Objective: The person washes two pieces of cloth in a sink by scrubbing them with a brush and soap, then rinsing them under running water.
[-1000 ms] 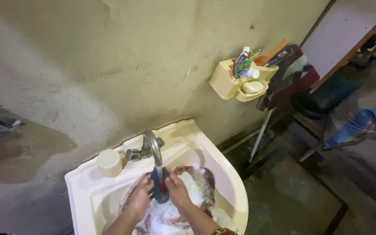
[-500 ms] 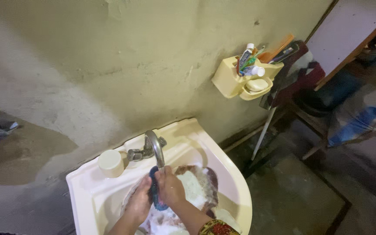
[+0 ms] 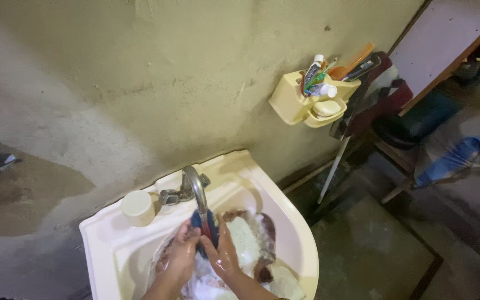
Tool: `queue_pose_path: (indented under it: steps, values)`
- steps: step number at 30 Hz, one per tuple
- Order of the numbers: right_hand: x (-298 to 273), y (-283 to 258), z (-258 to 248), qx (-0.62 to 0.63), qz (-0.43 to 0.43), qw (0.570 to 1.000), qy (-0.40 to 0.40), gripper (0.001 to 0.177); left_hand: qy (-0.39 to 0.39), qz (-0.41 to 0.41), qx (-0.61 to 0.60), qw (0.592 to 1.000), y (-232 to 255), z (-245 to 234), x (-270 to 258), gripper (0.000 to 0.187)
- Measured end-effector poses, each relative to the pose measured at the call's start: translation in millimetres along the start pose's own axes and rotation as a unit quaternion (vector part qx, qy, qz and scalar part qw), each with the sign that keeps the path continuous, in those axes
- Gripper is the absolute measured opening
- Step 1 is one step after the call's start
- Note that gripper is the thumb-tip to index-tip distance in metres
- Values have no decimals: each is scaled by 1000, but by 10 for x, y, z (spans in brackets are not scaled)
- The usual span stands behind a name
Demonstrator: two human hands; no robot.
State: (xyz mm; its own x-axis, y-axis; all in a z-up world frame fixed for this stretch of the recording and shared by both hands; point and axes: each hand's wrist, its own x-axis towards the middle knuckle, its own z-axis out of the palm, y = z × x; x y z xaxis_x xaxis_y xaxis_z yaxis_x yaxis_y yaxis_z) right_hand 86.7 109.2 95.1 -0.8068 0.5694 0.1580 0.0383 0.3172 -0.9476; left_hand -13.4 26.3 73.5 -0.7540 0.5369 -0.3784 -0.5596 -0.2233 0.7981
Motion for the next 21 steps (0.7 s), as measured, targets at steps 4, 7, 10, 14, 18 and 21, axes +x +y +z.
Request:
queue_pose_path:
  steps: [4,7,10,14,18,21]
  values:
    - [-69,-56,-4,-66,119,991,6,51,-16,41,-69,997,183,13,-26,39]
    - [-56,-105,104,76,238,968,-23,38,-29,-17,-24,999,376,51,-107,40]
    - [-111,150,234,152,275,949,5,39,-65,-15,-17,998,457,74,-176,40]
    - [-178,670,317,51,70,993,84,49,-34,-42,42,998,465,65,-308,35]
    - [-171,515,216,27,137,989,45,48,6,-50,34,998,354,-62,-277,27]
    - [-97,234,156,229,328,916,-13,40,-2,3,-21,1000,202,-189,-159,27]
